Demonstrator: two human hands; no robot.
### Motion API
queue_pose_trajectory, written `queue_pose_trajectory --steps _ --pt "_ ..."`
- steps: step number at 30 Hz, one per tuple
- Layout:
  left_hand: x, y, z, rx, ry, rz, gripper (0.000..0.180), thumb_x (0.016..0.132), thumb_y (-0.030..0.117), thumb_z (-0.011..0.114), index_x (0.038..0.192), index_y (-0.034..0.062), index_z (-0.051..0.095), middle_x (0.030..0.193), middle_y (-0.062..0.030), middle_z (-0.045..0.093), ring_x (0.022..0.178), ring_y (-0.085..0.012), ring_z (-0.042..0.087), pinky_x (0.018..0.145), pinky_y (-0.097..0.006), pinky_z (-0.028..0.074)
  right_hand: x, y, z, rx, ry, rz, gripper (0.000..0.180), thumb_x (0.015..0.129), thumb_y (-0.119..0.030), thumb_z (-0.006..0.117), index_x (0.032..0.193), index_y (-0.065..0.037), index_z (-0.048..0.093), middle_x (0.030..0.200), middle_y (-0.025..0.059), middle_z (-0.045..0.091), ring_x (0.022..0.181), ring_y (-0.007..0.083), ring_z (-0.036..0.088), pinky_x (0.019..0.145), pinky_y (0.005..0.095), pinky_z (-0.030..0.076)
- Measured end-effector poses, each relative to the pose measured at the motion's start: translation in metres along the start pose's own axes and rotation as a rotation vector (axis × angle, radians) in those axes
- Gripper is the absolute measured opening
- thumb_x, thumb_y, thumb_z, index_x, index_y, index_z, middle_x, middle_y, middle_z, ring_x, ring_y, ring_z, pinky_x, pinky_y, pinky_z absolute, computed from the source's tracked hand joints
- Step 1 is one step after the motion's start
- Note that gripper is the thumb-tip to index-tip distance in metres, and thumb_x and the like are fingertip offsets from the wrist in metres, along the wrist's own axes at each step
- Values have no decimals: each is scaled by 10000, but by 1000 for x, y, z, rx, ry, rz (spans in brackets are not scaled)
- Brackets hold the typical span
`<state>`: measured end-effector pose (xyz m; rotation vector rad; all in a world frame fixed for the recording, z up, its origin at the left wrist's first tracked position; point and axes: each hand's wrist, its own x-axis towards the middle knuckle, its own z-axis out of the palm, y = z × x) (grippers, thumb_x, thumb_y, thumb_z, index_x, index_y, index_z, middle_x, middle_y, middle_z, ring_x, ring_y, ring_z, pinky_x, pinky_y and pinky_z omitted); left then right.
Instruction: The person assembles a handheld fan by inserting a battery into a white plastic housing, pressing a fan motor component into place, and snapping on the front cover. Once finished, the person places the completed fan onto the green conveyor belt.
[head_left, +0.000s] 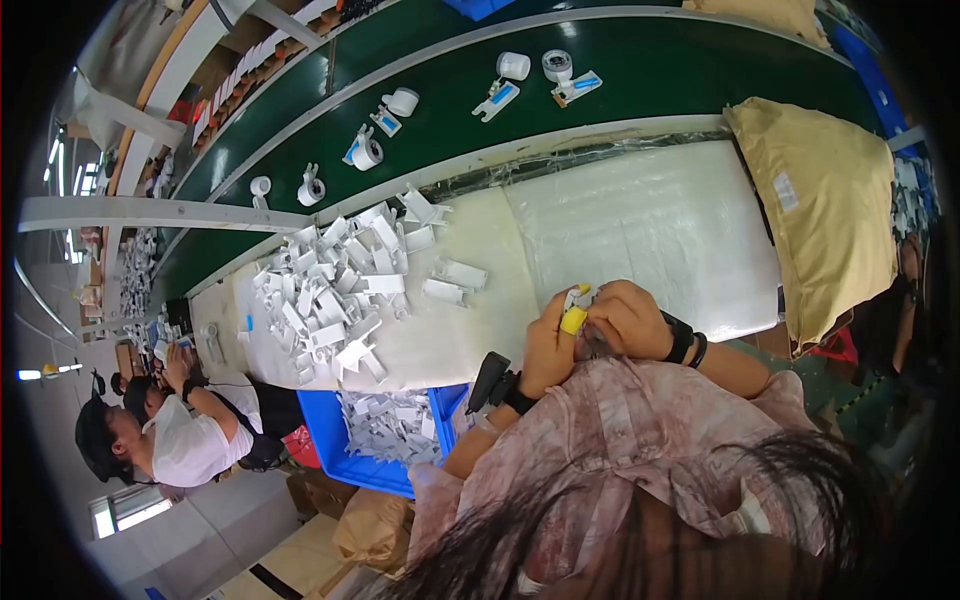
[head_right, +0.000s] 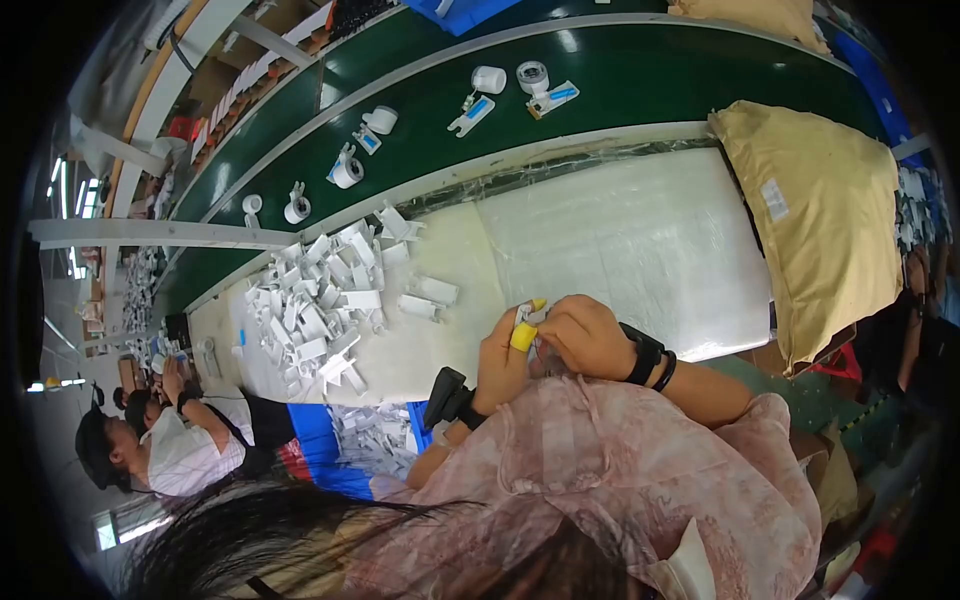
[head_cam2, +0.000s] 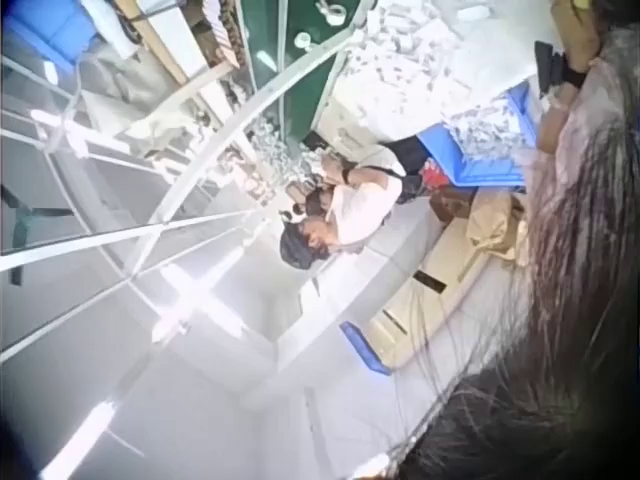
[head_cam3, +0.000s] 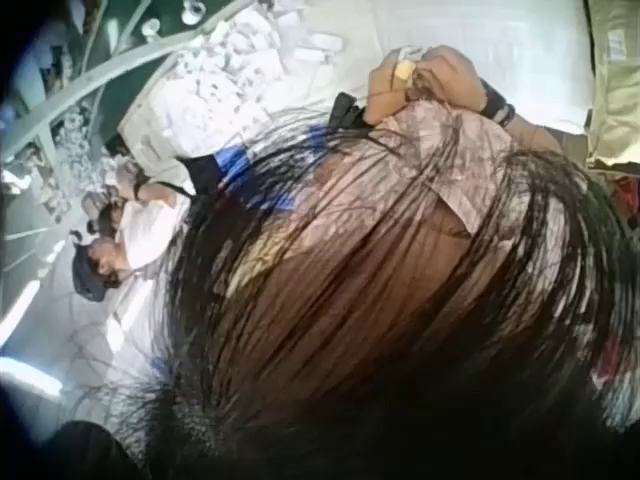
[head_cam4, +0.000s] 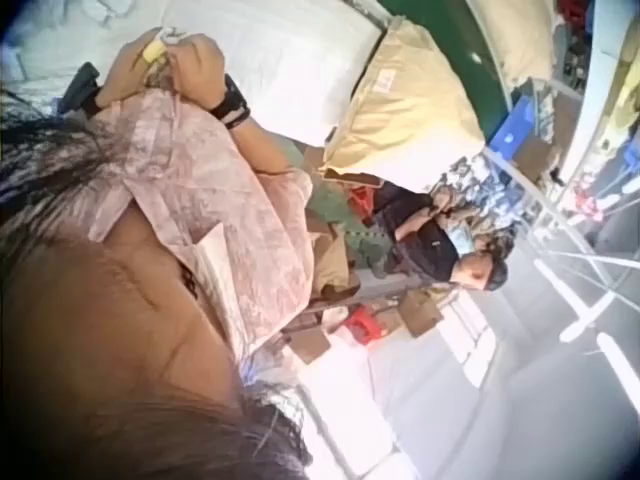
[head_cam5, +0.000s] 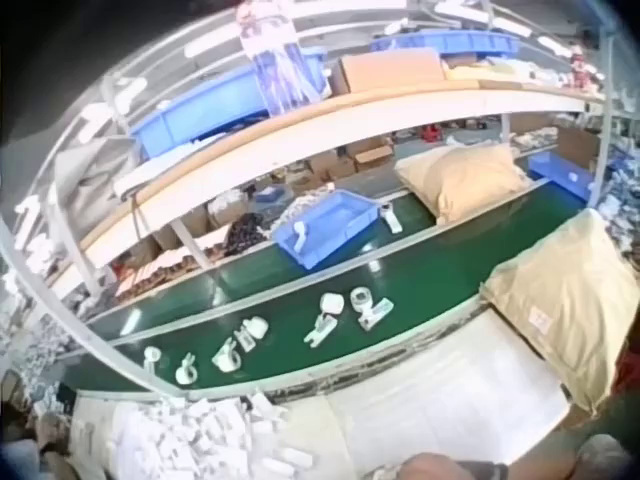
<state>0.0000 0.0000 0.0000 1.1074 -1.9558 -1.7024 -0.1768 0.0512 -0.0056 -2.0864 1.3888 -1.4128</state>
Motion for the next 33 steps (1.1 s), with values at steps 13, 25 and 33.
queue_pose_trajectory --steps 13,25,33 --pt "71 -58 -44 -193 -30 -155 416 1001 235 458 1380 68 418 1115 -84 606 870 -142 620 671 -262 510 31 112 -39 67 183 402 57 840 39 647 867 -10 634 811 92 582 653 172 588 621 278 472" --pt "267 -115 -146 426 520 157 463 803 49 643 1241 -11 504 1104 -216 579 1002 -391 547 886 -424 458 118 325 -132 -467 167 391 113 796 10 634 897 -37 617 885 134 601 768 343 615 660 380 500" --pt "380 -128 -176 617 802 34 347 725 118 760 1056 58 674 1228 -171 543 1175 -372 453 990 -462 370 126 313 -99 -732 178 289 389 683 38 681 1054 -44 598 1137 146 566 1173 392 500 949 477 427"
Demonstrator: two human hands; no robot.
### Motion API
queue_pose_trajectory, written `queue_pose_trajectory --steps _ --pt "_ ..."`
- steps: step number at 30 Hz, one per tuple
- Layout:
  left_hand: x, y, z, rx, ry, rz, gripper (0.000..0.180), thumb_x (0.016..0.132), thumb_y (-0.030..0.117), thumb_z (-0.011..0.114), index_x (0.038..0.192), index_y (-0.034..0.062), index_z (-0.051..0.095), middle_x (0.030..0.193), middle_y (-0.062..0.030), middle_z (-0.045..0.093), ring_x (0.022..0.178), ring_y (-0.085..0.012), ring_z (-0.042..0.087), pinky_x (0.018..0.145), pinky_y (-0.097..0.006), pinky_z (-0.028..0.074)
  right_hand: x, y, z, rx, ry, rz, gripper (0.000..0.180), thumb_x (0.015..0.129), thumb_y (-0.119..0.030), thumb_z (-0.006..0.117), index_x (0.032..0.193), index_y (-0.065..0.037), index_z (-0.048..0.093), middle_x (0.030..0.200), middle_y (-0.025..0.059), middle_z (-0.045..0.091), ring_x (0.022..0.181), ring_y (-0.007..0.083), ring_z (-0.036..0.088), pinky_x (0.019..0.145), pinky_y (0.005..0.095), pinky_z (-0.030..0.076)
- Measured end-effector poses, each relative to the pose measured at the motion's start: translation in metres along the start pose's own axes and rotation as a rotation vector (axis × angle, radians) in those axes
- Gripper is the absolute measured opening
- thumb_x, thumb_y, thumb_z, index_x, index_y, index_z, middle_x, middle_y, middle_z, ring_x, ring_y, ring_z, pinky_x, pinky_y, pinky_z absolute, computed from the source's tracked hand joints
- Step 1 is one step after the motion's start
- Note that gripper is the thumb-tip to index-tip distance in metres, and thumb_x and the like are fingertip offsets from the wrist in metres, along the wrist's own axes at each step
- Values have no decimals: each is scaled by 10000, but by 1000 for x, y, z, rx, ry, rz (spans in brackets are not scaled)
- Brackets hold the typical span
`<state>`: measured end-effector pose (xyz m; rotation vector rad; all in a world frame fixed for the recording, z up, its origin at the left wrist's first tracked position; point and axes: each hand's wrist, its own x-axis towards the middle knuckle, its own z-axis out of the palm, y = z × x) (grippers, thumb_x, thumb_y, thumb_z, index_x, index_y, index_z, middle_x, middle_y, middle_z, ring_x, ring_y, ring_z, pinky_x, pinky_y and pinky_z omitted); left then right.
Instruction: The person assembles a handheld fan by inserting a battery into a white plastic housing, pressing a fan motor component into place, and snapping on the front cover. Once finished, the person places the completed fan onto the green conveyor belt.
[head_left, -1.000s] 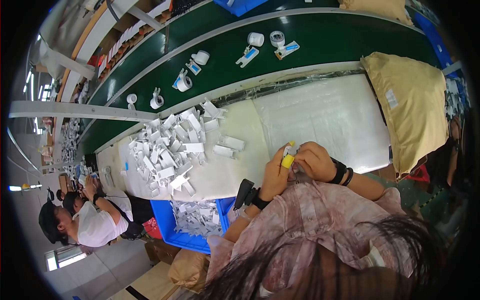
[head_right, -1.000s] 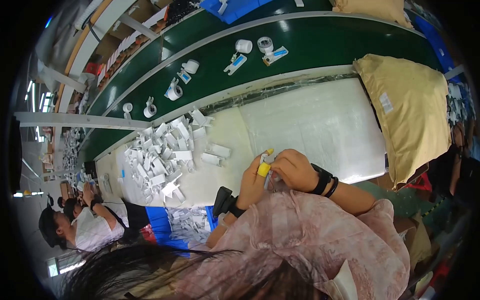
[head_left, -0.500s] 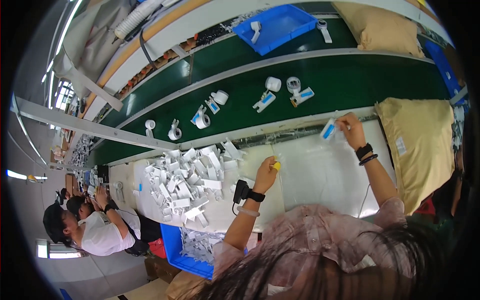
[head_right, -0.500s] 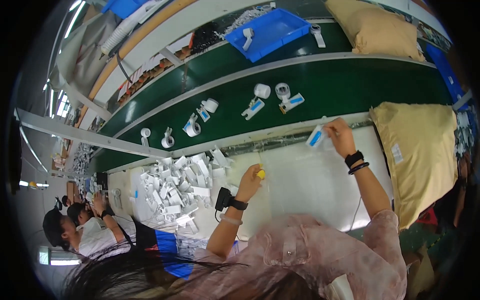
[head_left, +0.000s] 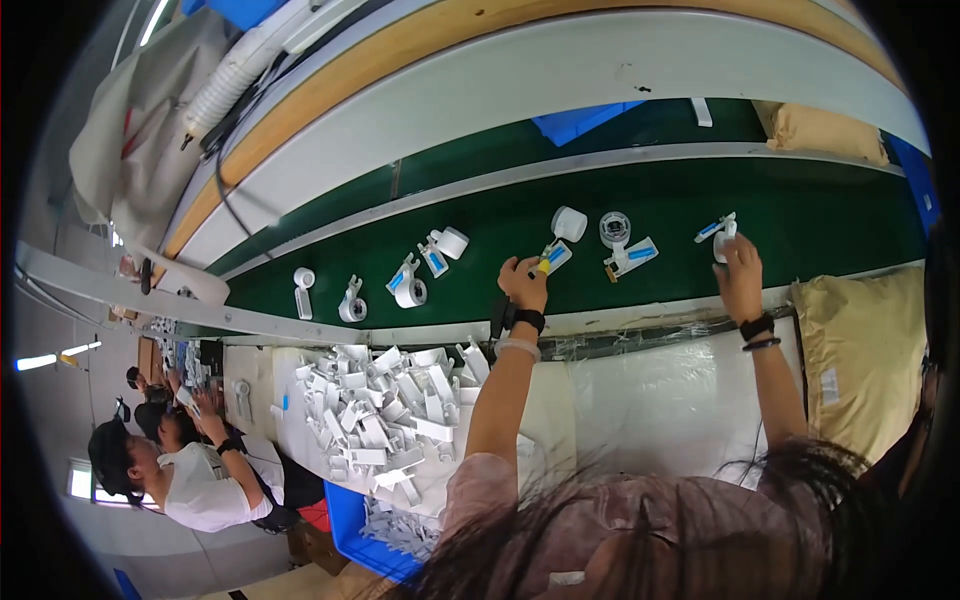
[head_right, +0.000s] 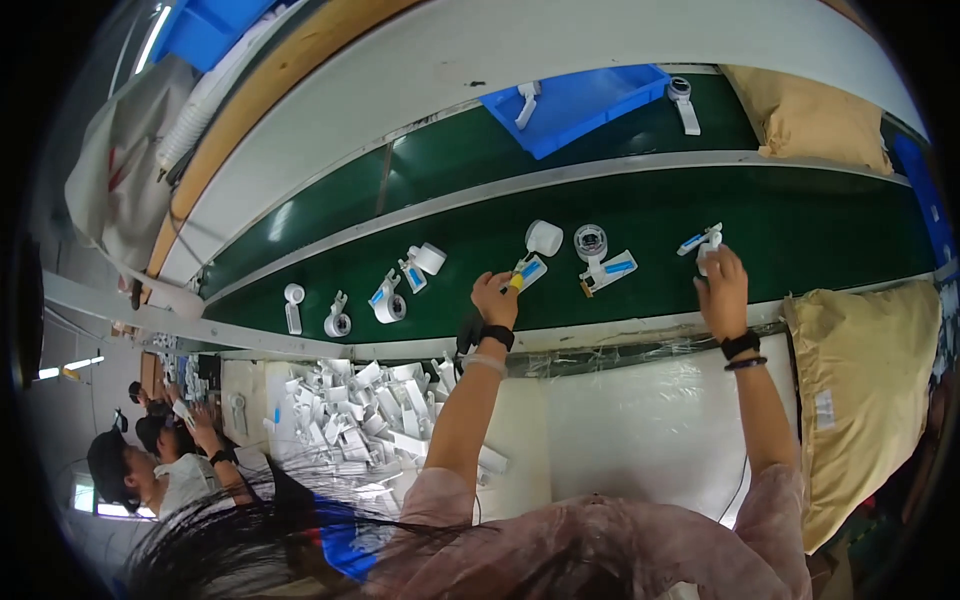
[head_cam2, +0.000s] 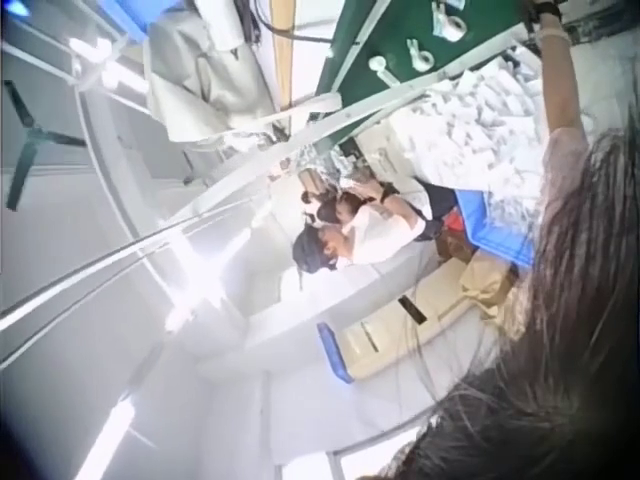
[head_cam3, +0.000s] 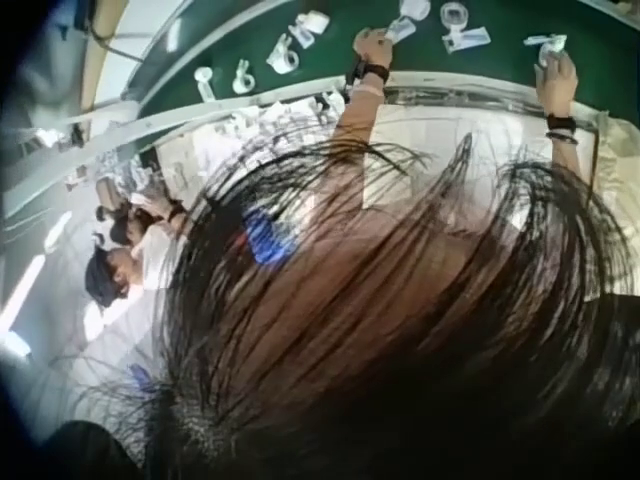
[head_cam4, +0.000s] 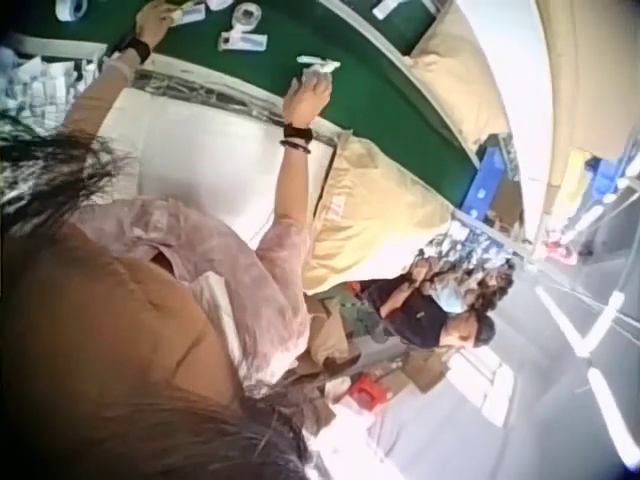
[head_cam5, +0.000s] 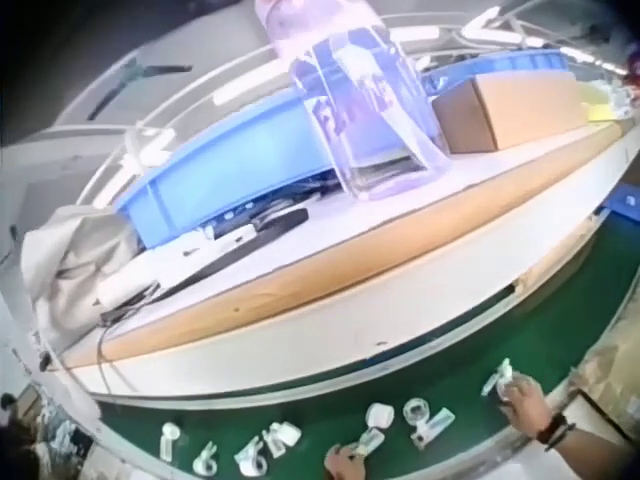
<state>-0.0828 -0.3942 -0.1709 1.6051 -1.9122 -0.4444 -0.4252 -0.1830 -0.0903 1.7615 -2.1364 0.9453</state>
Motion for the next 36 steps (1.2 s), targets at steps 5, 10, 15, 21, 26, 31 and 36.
queue_pose_trajectory --steps 5,10,15,21,26,31,36 --pt "7 -4 -4 -502 -2 25 141 816 31 655 956 20 679 877 -91 684 810 -189 651 751 -303 499 -42 -50 -7 280 -146 54 390 715 50 673 1088 -41 603 1149 164 568 1144 374 528 946 442 458" --pt "-17 39 -73 -831 -533 -41 90 883 35 631 963 -2 644 882 -38 672 812 -103 630 740 -235 482 -70 -104 -26 617 -297 150 397 769 22 655 1157 -38 594 1195 175 568 1155 359 525 973 401 435" --pt "-73 88 -159 -561 -1142 113 103 866 105 671 926 22 667 858 -22 675 800 -93 600 733 -252 476 -64 -178 -58 742 -263 -58 345 829 -53 648 1170 -60 593 1184 158 592 1101 368 552 939 401 457" --pt "-134 123 -218 -470 -1381 380 135 873 165 671 895 32 654 779 -12 613 715 -78 566 647 -256 463 -113 -205 -76 1277 -883 181 147 903 -135 661 993 -26 621 920 72 664 848 149 613 800 292 478" --pt "-189 111 -220 -621 -1333 22 353 859 182 703 1163 43 590 1084 -98 641 973 -187 618 845 -316 480 -144 -215 -101 1485 -821 336 119 887 -109 678 948 -29 616 890 39 658 789 71 562 736 243 460" --pt "-255 90 -193 -1649 -1114 -757 477 967 365 523 1350 89 454 1266 -146 559 1027 -262 617 895 -424 506 -147 -230 -131 1293 -711 322 103 874 -105 680 908 -28 622 806 12 655 719 59 552 668 233 452" --pt "-276 103 -216 -1317 -1051 -563 378 1003 281 469 1278 23 489 1016 -133 634 858 -225 645 789 -366 547 -151 -233 -142 1117 -619 201 82 877 -108 662 918 -43 633 780 5 655 691 53 556 640 224 447"
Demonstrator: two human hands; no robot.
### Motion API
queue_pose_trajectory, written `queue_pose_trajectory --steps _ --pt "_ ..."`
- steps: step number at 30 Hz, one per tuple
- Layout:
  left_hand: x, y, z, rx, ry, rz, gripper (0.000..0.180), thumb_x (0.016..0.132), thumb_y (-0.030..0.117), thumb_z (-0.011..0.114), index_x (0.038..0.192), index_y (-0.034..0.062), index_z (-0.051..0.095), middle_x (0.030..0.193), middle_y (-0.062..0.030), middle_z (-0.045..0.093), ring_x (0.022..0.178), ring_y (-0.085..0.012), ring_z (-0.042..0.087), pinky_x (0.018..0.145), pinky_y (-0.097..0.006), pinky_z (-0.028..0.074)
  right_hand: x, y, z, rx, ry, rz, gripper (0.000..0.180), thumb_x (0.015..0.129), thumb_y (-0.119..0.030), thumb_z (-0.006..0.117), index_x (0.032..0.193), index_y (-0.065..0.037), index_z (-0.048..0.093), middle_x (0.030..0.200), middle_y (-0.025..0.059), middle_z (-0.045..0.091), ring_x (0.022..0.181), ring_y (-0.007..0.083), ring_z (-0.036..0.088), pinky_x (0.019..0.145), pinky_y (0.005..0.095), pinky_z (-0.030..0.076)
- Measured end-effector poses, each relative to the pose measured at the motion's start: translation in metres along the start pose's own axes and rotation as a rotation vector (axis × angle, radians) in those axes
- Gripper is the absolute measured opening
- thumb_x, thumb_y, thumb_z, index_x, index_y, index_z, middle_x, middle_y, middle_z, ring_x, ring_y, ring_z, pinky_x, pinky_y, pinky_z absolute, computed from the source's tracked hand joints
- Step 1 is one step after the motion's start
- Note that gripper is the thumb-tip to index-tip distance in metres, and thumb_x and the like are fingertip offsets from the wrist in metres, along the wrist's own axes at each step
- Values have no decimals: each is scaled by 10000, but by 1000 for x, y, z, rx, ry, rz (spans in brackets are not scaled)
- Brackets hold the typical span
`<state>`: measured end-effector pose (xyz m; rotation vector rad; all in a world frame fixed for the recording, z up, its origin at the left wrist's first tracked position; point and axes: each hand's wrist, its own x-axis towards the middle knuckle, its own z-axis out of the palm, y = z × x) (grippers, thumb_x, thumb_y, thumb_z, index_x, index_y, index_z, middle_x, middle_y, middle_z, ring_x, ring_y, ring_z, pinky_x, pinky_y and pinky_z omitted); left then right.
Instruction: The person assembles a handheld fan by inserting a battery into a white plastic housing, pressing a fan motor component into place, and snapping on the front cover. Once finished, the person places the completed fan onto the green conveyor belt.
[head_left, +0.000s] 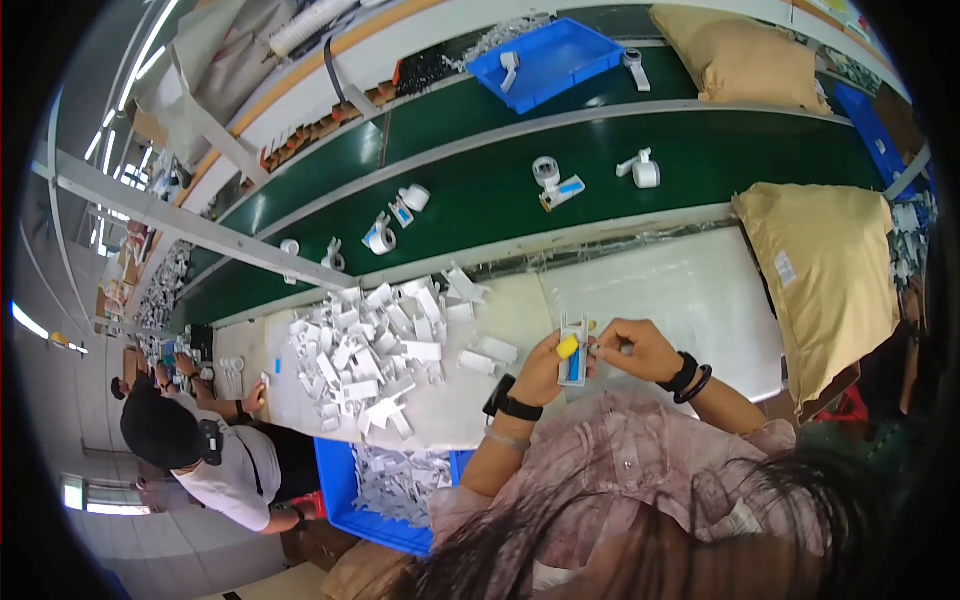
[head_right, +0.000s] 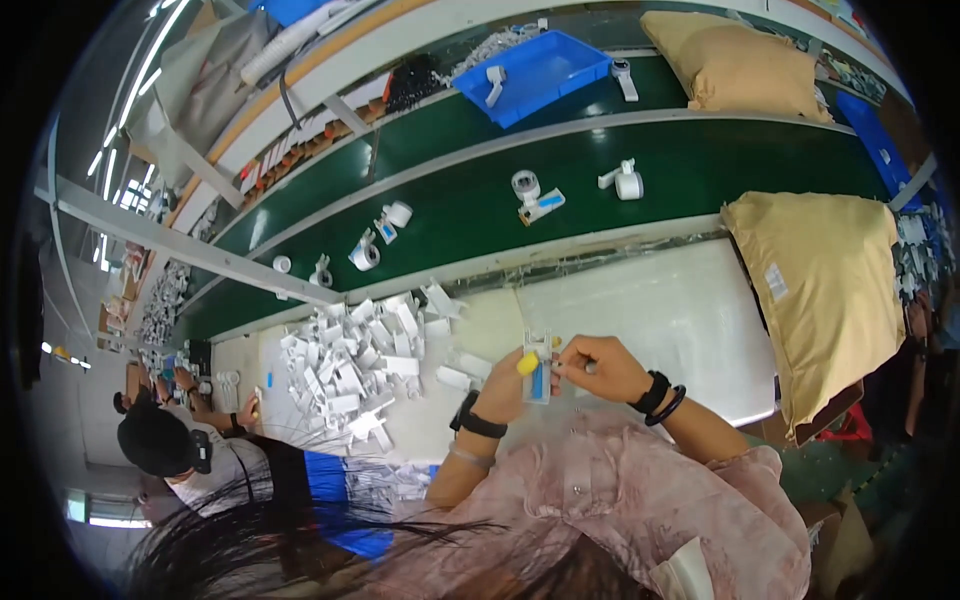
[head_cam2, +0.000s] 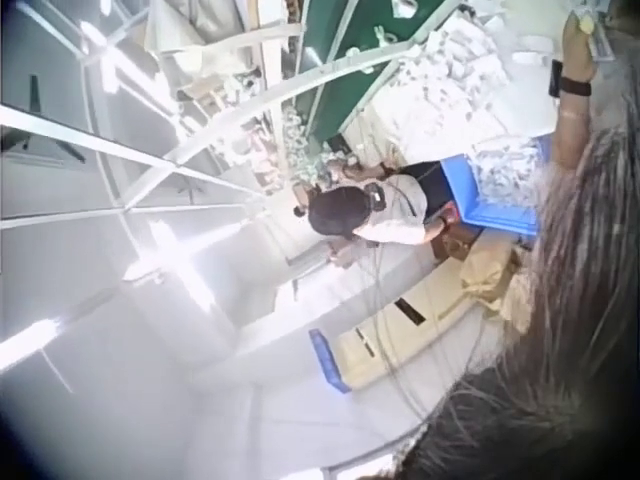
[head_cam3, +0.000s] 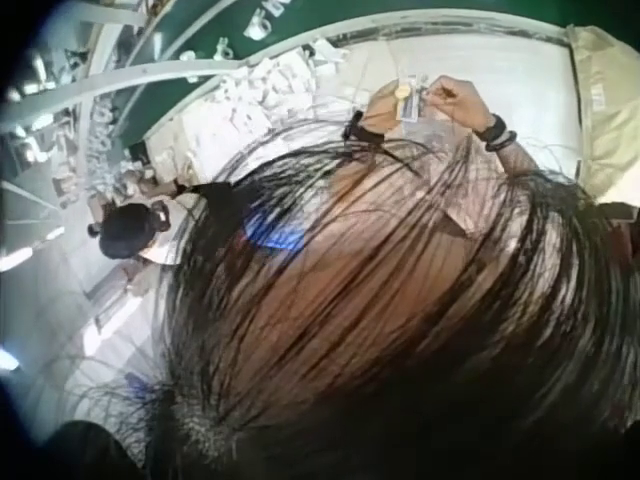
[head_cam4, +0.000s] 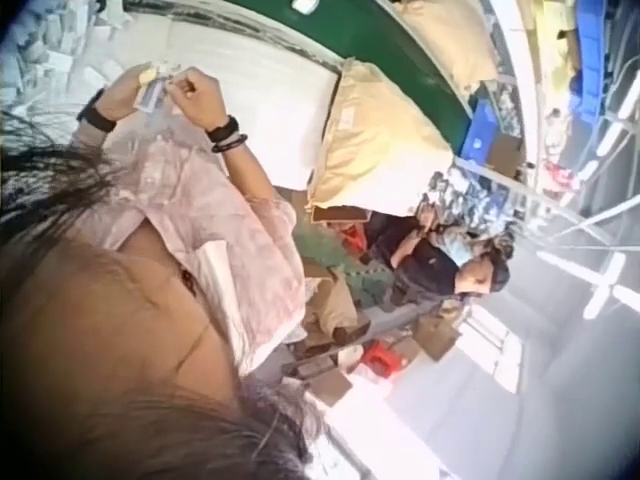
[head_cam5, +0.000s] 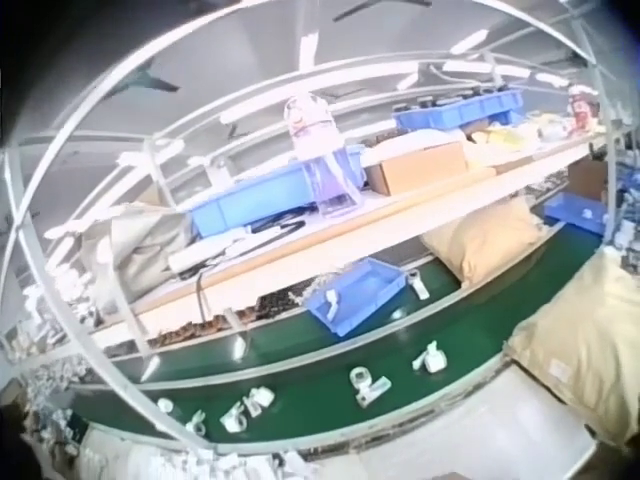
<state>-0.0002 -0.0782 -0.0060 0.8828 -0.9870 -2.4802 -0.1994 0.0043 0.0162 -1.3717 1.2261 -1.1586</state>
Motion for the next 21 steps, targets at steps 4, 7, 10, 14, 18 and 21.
queue_pose_trajectory --steps 4,7,10,14,18,21 --pt "-11 0 8 81 112 45 312 1013 263 447 1238 52 497 905 -108 629 718 -179 622 634 -345 557 -3 -5 -1 -521 146 -295 79 815 -70 678 870 -72 622 740 46 635 641 211 585 660 329 456" --pt "-17 -1 16 138 147 116 276 1010 239 442 1225 77 502 876 -97 610 635 -171 597 520 -328 530 -5 -3 3 -605 230 -374 121 776 -48 703 859 -79 622 753 64 632 695 266 586 670 370 449" --pt "-23 -2 25 169 148 163 264 1000 186 426 1228 73 497 874 -96 598 591 -169 577 473 -314 508 -11 -6 10 -499 310 -346 133 777 -37 711 877 -75 631 777 68 642 724 257 590 677 360 453" --pt "-30 -4 41 135 171 210 298 953 99 415 1239 42 478 875 -100 586 580 -165 560 452 -306 494 -16 -12 20 -261 388 -296 153 790 -17 701 924 -68 648 815 70 652 752 264 594 699 354 463" --pt "-34 -2 53 202 117 325 331 913 50 434 1240 12 460 891 -99 580 593 -156 559 449 -298 487 -19 -16 26 -299 412 -342 165 791 -10 699 937 -72 653 857 60 661 780 258 599 737 358 463" --pt "-38 -1 60 247 150 333 355 885 8 428 1238 1 448 894 -92 568 606 -144 551 457 -283 482 -18 -20 22 -408 382 -495 172 785 -12 706 935 -76 653 898 57 671 814 245 602 788 359 451"
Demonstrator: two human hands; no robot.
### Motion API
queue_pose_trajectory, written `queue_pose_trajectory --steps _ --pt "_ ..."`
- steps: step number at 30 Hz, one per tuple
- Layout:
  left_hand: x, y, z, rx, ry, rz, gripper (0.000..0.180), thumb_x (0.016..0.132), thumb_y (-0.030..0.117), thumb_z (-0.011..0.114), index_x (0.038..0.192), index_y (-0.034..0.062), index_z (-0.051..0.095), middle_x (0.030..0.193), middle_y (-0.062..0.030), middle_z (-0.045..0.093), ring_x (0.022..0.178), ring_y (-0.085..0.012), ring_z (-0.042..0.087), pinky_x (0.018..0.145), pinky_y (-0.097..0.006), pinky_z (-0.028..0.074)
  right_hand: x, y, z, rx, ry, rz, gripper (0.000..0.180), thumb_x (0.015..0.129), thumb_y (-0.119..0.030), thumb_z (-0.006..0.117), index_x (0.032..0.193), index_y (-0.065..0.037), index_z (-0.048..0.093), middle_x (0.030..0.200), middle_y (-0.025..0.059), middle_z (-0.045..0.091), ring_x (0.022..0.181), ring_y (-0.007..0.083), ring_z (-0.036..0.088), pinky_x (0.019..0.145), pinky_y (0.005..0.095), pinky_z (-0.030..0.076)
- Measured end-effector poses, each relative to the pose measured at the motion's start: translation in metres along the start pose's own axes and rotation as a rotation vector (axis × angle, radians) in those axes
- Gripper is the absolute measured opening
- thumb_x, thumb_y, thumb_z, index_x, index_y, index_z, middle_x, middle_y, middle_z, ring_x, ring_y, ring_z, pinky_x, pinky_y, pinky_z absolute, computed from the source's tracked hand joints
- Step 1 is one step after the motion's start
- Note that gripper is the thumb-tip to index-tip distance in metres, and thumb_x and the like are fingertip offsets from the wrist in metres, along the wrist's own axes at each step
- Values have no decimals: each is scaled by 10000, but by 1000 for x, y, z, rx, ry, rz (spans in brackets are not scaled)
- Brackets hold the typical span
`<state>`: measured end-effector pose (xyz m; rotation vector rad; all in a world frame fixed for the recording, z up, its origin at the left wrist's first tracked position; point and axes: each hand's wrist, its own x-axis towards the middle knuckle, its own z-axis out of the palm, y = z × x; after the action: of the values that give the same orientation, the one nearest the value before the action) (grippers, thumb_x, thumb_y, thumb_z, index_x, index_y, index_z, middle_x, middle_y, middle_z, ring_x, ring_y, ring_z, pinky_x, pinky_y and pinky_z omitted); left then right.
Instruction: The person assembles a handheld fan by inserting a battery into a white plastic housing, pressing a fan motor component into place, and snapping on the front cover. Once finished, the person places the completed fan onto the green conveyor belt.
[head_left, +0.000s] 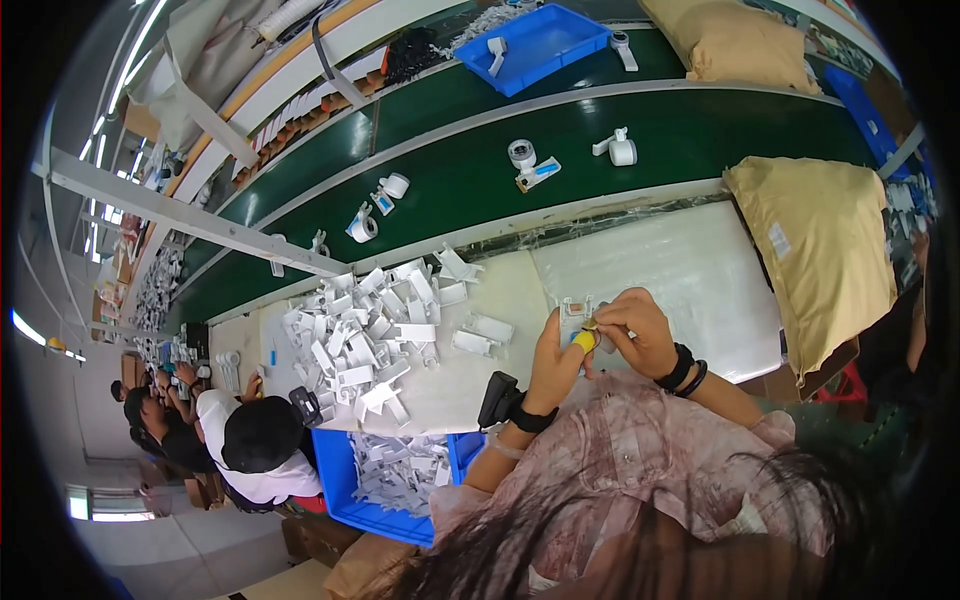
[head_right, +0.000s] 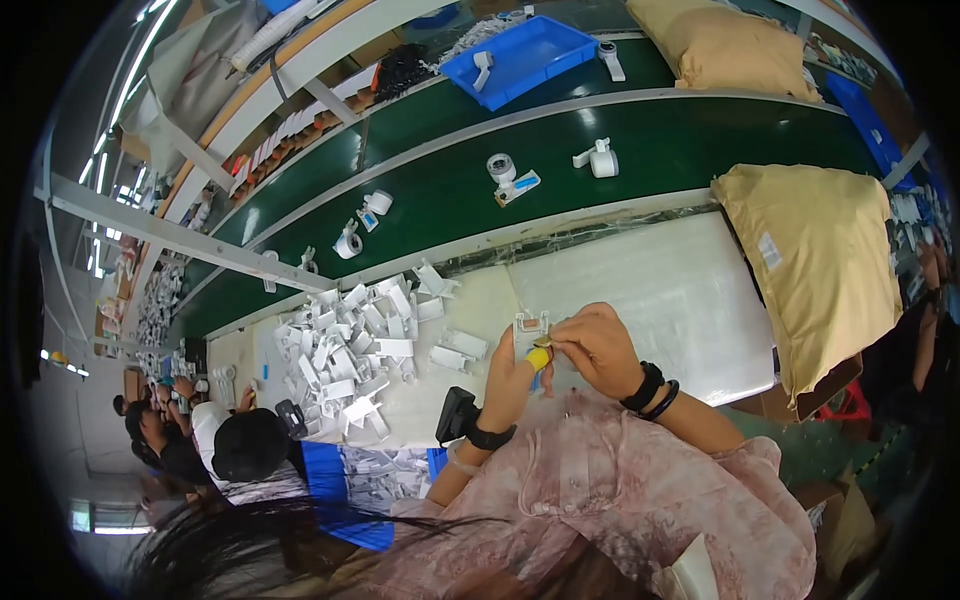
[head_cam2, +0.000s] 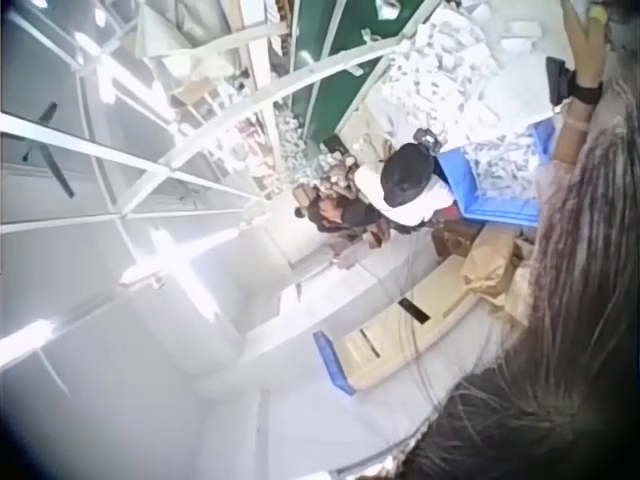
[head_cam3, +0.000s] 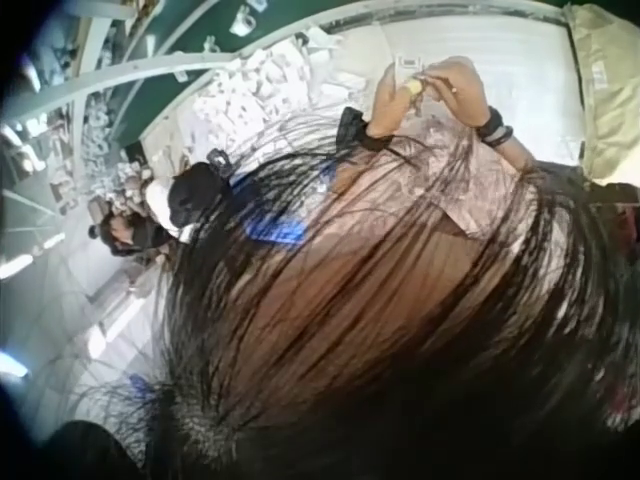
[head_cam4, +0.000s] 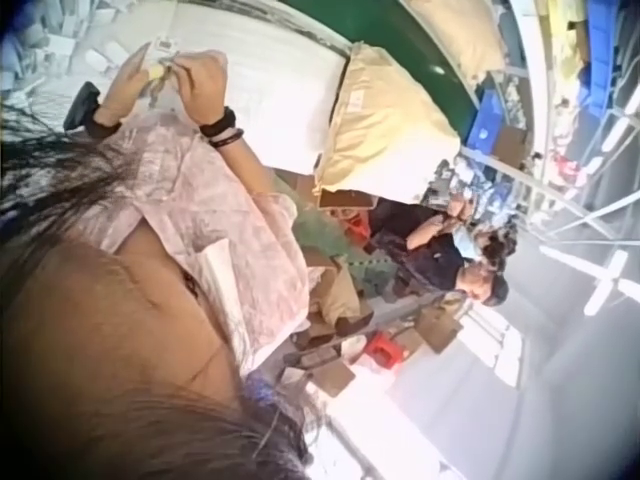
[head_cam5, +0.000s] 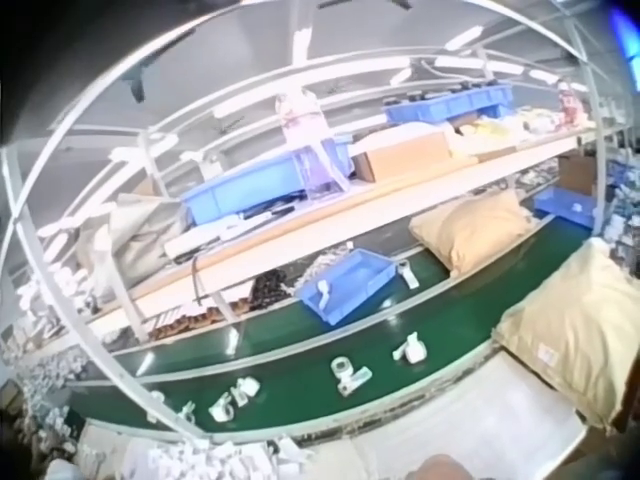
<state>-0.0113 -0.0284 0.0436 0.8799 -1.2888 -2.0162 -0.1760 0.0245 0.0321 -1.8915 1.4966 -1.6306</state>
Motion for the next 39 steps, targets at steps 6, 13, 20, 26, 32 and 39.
queue_pose_trajectory --steps 6,13,20,26,32,39 --pt "-2 1 2 60 -26 29 365 886 -6 416 1251 3 435 873 -77 543 622 -129 534 481 -259 482 1 -2 -5 -43 13 -45 194 765 -10 719 932 -86 656 926 46 678 835 218 607 815 350 428" --pt "-6 5 8 169 -20 33 388 886 -9 411 1274 -4 428 867 -69 537 633 -108 517 508 -246 467 1 -2 -4 -44 18 -51 208 743 -15 739 922 -93 666 901 39 657 828 234 568 807 350 419" --pt "-8 9 13 222 22 35 402 864 -17 408 1265 -11 438 861 -63 547 632 -103 516 526 -240 469 -1 -1 -3 -90 23 -81 230 720 -18 754 920 -96 671 908 32 648 833 248 553 794 359 426" --pt "-9 7 12 239 14 30 413 855 -18 407 1267 -11 436 862 -61 550 644 -101 519 531 -239 470 -2 0 -3 -97 31 -105 233 718 -28 760 923 -97 673 909 32 646 830 244 552 800 358 427" --pt "-8 -4 6 329 10 104 386 861 -10 417 1244 -16 457 898 -65 571 717 -103 550 564 -243 499 0 -2 -4 -96 14 -125 227 719 -28 758 918 -93 668 904 29 649 825 231 560 812 362 427" --pt "-6 -5 6 357 20 141 356 847 -15 423 1197 -21 489 920 -69 585 794 -105 574 624 -251 543 0 1 -6 -87 -35 -120 211 726 -27 750 910 -89 667 898 33 649 836 236 560 816 363 430"
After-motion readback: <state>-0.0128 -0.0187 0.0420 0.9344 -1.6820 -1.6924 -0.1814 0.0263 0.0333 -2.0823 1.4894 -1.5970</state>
